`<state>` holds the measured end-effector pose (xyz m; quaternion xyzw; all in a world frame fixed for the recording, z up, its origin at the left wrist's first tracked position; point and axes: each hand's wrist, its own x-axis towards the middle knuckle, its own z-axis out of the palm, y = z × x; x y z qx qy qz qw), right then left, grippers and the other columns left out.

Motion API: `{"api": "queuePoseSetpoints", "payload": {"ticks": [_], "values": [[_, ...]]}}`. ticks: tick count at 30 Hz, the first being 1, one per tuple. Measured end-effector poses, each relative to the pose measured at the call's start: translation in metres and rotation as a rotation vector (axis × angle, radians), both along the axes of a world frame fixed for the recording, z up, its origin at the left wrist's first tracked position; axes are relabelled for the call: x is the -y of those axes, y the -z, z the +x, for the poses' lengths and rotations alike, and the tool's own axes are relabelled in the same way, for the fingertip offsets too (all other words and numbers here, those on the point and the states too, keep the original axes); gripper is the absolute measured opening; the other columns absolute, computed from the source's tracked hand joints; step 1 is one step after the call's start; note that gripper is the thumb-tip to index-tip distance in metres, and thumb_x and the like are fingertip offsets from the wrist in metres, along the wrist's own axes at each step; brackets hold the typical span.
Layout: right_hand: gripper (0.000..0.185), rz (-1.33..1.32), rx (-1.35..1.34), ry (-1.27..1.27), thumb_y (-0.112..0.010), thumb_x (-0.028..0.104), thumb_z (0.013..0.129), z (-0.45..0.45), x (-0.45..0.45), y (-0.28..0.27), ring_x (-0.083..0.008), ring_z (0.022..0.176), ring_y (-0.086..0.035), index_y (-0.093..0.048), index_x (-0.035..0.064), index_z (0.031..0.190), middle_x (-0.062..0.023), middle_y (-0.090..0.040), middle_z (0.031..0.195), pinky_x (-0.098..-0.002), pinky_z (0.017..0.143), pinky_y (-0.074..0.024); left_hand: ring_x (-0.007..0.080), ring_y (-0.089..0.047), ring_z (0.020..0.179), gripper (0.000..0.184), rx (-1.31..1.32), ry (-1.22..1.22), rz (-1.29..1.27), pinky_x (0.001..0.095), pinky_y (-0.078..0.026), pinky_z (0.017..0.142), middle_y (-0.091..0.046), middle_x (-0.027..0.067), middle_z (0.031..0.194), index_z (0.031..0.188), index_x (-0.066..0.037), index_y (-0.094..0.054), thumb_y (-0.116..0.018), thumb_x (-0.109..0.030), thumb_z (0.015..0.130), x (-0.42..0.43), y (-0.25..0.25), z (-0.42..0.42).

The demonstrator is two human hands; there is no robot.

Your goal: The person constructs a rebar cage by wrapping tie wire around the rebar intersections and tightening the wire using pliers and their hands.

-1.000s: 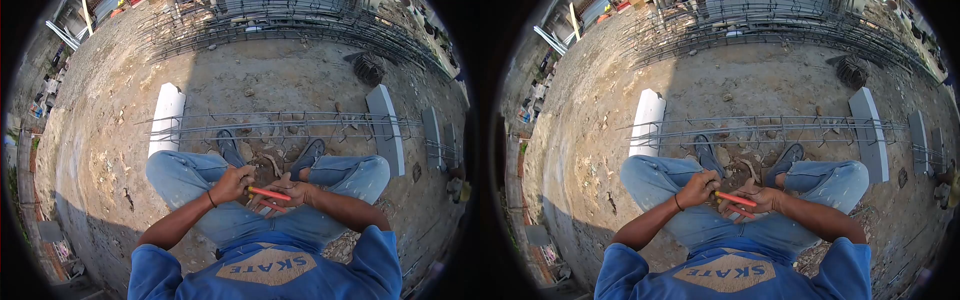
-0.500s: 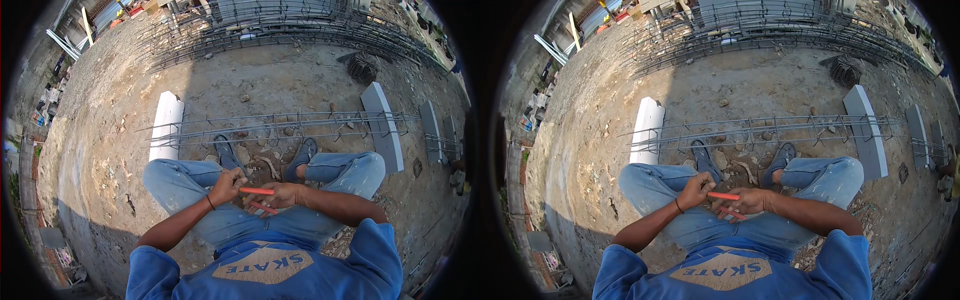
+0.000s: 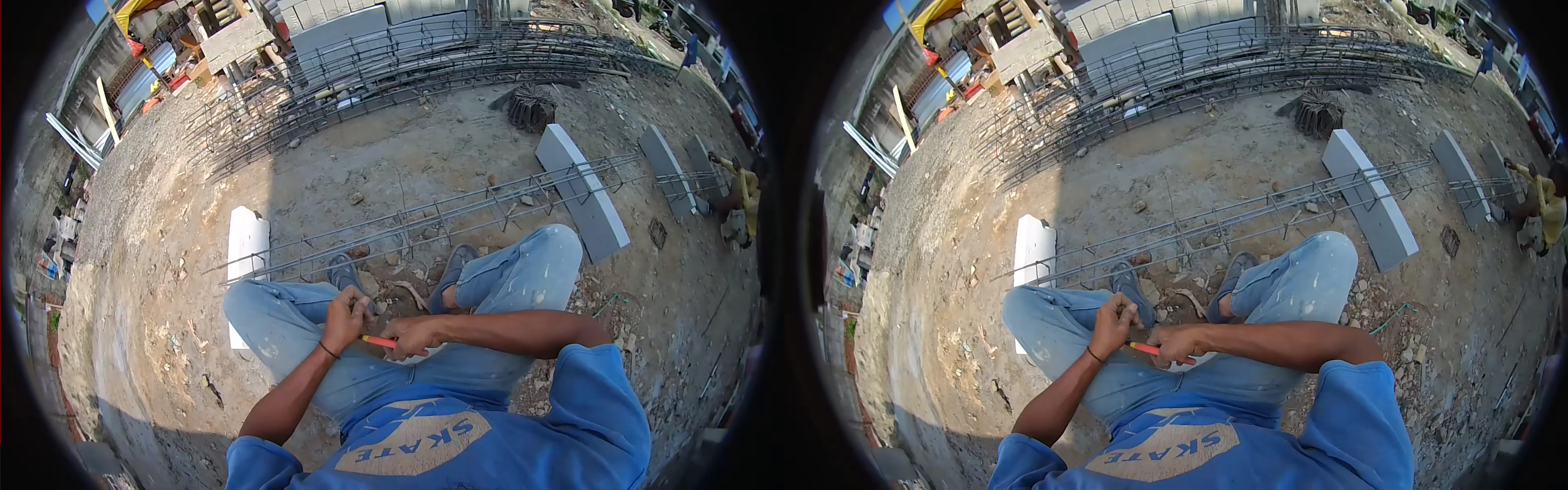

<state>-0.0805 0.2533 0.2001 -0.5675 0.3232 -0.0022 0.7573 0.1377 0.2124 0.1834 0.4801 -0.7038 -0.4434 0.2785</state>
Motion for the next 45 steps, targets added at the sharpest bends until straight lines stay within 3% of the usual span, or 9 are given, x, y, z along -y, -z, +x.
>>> {"api": "queuePoseSetpoints", "payload": {"ticks": [6, 10, 15, 21, 25, 28, 33, 39, 45], "values": [[0.021, -0.204, 0.189, -0.067, -0.064, 0.006, 0.070, -0.020, 0.053, 0.003, -0.0122, 0.061, -0.050, -0.069, 0.0045, 0.091, -0.0007, -0.054, 0.067, -0.0341, 0.055, -0.0374, 0.0179, -0.070, 0.070, 0.013, -0.693, -0.663, 0.288, 0.0337, -0.061, 0.071, -0.067, 0.0083, 0.077, 0.093, -0.002, -0.054, -0.058, -0.009, 0.104, 0.058, -0.022, 0.022], [0.026, -0.439, 0.230, -0.046, -0.063, 0.003, 0.068, -0.031, 0.077, -0.034, -0.0185, 0.058, -0.053, -0.071, 0.0073, 0.092, -0.0020, -0.057, 0.066, -0.0377, 0.055, -0.0391, 0.0175, -0.070, 0.072, 0.010, -0.332, -0.396, 0.060, 0.0317, -0.060, 0.072, -0.068, 0.0078, 0.078, 0.093, -0.002, -0.057, -0.059, -0.007, 0.102, 0.077, -0.109, 0.015], [0.026, -0.920, -0.199, -0.133, -0.065, 0.004, 0.075, -0.027, 0.082, -0.033, -0.0377, 0.110, -0.056, -0.075, 0.0127, 0.097, -0.0161, -0.060, 0.112, -0.0582, 0.101, -0.0409, 0.0156, -0.070, 0.076, 0.010, 0.246, 0.240, 0.136, 0.0291, -0.056, 0.072, -0.067, 0.0069, 0.077, 0.090, -0.002, -0.059, -0.063, -0.005, 0.099, 0.102, -0.117, 0.016], [0.023, -1.515, -0.355, 0.123, -0.070, 0.012, 0.082, -0.009, 0.049, -0.025, -0.0391, 0.125, -0.049, -0.076, 0.0109, 0.104, -0.0169, -0.054, 0.124, -0.0751, 0.111, -0.0232, 0.0203, -0.072, 0.080, 0.007, -0.355, -0.148, 0.740, 0.0362, -0.063, 0.075, -0.070, 0.0068, 0.084, 0.095, -0.006, -0.061, -0.061, -0.008, 0.102, 0.105, -0.022, 0.047], [0.022, -1.004, -0.431, 0.078, -0.069, 0.004, 0.076, -0.002, 0.053, 0.022, -0.0347, 0.130, -0.050, -0.076, 0.0073, 0.096, -0.0157, -0.058, 0.129, -0.0689, 0.114, -0.0276, 0.0246, -0.074, 0.086, 0.007, -0.455, -0.234, 0.781, 0.0404, -0.064, 0.077, -0.070, 0.0089, 0.088, 0.096, -0.009, -0.058, -0.060, -0.011, 0.103, 0.093, 0.010, 0.050], [0.031, 0.262, 0.169, 0.115, -0.061, -0.002, 0.063, -0.013, 0.062, 0.058, -0.0230, 0.101, -0.065, -0.076, 0.0023, 0.090, -0.0132, -0.071, 0.103, -0.0353, 0.089, -0.0493, 0.0248, -0.074, 0.088, 0.009, -0.622, -0.215, 0.770, 0.0404, -0.064, 0.078, -0.070, 0.0087, 0.088, 0.096, -0.008, -0.058, -0.060, -0.012, 0.103, 0.096, 0.016, 0.051], [0.029, 0.209, 0.235, -0.092, -0.064, -0.001, 0.061, 0.002, 0.062, 0.029, -0.0319, 0.135, -0.050, -0.074, 0.0011, 0.089, -0.0202, -0.056, 0.142, -0.0424, 0.106, -0.0428, 0.0212, -0.073, 0.083, 0.010, -0.650, -0.328, 0.712, 0.0397, -0.063, 0.078, -0.068, 0.0062, 0.086, 0.095, -0.008, -0.057, -0.058, -0.013, 0.104, 0.100, 0.022, 0.066], [0.031, -0.721, 0.473, 0.074, -0.074, 0.005, 0.066, 0.009, 0.090, -0.041, -0.0445, 0.154, -0.019, -0.082, 0.0110, 0.095, -0.0244, -0.023, 0.166, -0.0622, 0.121, -0.0135, 0.0157, -0.063, 0.062, 0.016, -0.441, -0.841, 0.302, 0.0330, -0.058, 0.059, -0.057, 0.0043, 0.073, 0.098, -0.005, -0.052, -0.048, -0.016, 0.108, 0.119, 0.056, 0.121], [0.030, -0.256, 0.885, 0.362, -0.073, 0.001, 0.068, -0.018, 0.100, -0.073, -0.0457, 0.155, -0.014, -0.081, 0.0123, 0.095, -0.0283, -0.021, 0.165, -0.0698, 0.119, -0.0109, 0.0125, -0.056, 0.061, 0.010, -0.599, -1.180, 0.238, 0.0273, -0.049, 0.055, -0.055, 0.0041, 0.079, 0.100, -0.005, -0.052, -0.048, -0.012, 0.106, 0.129, 0.056, 0.153]]}}
